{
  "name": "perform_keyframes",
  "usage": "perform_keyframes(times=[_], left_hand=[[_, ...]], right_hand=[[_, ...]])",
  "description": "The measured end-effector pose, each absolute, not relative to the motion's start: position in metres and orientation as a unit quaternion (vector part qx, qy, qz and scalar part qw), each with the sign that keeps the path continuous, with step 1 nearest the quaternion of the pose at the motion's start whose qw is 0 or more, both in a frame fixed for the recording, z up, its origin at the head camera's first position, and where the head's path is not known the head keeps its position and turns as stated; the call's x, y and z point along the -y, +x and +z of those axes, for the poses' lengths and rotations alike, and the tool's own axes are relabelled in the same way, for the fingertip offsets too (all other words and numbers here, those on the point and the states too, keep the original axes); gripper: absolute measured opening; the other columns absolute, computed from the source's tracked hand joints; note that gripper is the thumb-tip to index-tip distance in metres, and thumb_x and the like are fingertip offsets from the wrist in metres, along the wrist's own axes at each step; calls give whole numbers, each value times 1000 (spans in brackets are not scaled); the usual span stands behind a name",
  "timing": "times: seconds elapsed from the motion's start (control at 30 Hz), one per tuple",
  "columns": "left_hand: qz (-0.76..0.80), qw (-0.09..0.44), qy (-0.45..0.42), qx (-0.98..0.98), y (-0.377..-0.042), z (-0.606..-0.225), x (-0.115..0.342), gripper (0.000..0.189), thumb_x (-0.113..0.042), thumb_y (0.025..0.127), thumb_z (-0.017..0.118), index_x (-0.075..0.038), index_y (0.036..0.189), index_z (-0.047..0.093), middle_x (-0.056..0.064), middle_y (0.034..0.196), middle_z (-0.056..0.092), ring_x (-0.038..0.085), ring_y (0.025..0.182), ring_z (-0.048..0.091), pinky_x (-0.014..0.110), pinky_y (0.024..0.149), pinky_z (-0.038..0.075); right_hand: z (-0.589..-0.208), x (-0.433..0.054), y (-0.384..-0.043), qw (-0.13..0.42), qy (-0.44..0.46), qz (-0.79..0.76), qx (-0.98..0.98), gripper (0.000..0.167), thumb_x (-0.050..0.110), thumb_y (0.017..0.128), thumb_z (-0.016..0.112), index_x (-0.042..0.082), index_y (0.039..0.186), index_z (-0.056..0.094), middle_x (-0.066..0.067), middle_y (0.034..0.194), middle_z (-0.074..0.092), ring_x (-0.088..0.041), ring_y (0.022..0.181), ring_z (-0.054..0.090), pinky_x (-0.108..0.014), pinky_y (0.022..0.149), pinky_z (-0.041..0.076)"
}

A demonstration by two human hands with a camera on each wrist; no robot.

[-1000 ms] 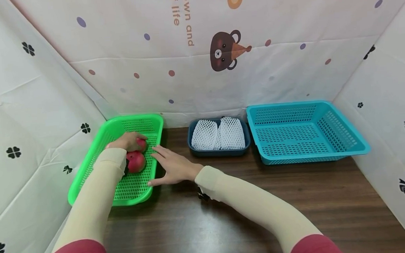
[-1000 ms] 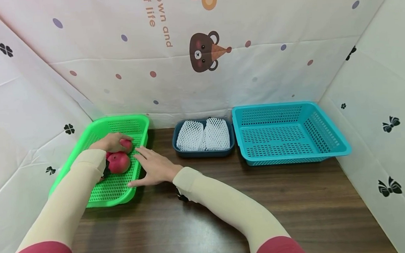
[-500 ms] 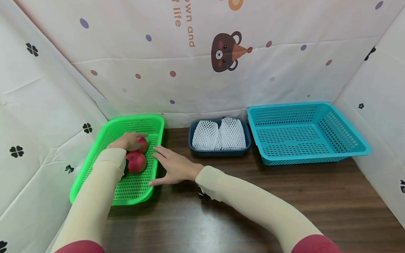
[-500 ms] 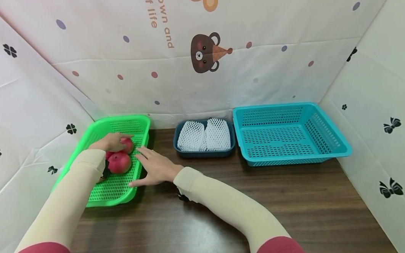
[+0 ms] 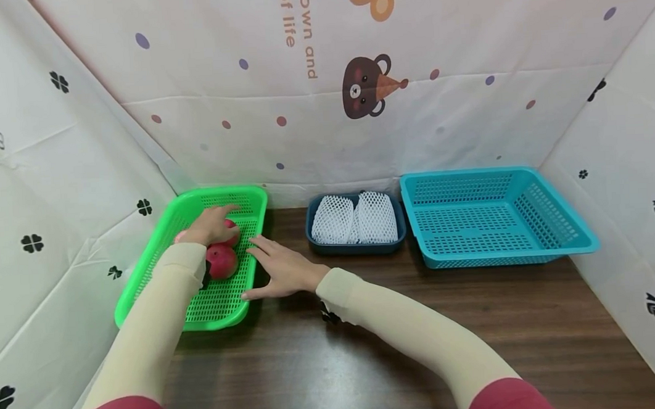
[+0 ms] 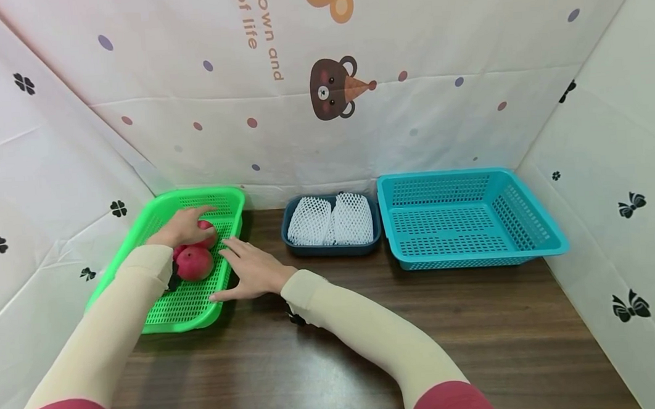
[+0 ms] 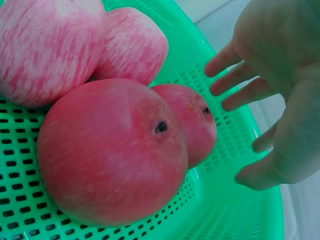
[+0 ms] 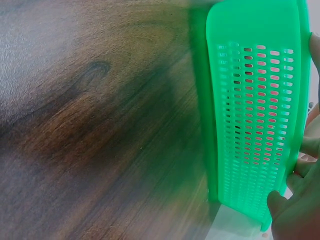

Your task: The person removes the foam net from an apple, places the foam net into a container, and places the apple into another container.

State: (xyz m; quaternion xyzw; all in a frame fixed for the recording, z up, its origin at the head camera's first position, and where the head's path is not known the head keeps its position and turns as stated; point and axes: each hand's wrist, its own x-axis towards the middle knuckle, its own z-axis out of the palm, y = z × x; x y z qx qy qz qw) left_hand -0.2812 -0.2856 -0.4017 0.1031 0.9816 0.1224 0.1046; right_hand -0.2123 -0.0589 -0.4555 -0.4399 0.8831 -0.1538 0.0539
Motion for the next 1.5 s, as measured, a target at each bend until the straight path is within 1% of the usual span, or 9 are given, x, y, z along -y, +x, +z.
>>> perform_keyframes(times=[0.23,0.47,0.63,0.73,0.9,0.97,1.17,1.27,1.5], left_hand=[[121,86,87,-985,-274,-404,286,66,-29,100,61,-8,158,36,35,157,30,55,146,23,72,108,33],[137,55,84,-986,-268,-406,291,64,-30,101,59,-8,157,38,37,155,29,59,141,28,73,104,36],[149,33,86,-984,-263,-404,292,63,-29,100,59,-8,156,39,37,153,30,59,139,29,74,103,37],[155,20,87,-984,-261,-404,294,63,-29,100,59,-10,156,40,37,152,32,59,137,31,74,102,37],[157,9,86,-984,-258,-403,297,63,-31,99,60,-12,156,39,36,148,35,58,134,34,74,100,38],[159,4,84,-984,-255,-403,297,63,-30,99,60,-13,156,39,35,147,36,57,134,34,75,98,38],[163,-22,93,-982,-249,-405,296,63,-28,97,62,-14,155,42,34,145,39,56,133,37,76,95,41],[168,-33,105,-980,-244,-404,295,64,-26,96,63,-12,155,42,35,145,39,57,131,37,76,95,41],[189,-64,117,-973,-239,-404,288,65,-23,94,64,-14,155,42,33,150,37,58,133,36,76,95,40]], right_hand=[[-460,61,-212,45,-439,-150,-885,107,84,86,49,12,162,29,-4,172,11,-20,158,6,-39,124,24],[-458,59,-214,13,-456,-127,-881,103,83,88,49,11,160,33,-9,170,18,-22,158,11,-40,126,17],[-454,51,-215,5,-462,-126,-878,101,81,89,48,12,161,31,-9,170,19,-20,157,14,-43,126,16],[-453,45,-217,-8,-464,-125,-877,101,81,89,49,12,161,31,-10,169,21,-23,156,17,-45,125,18],[-451,31,-220,-37,-463,-120,-878,98,79,89,52,15,160,33,-12,167,25,-34,154,23,-49,125,18],[-451,24,-221,-49,-460,-119,-878,96,79,89,53,17,160,33,-11,167,26,-36,153,24,-50,125,18],[-446,-1,-223,-70,-451,-110,-883,95,77,89,55,19,160,32,-11,168,25,-36,153,24,-56,123,20],[-442,-15,-223,-76,-448,-99,-885,95,76,90,55,18,161,32,-12,168,23,-37,154,23,-56,122,21],[-433,-52,-225,-80,-434,-93,-893,95,72,91,59,16,162,30,-14,167,26,-36,154,21,-56,123,21]])
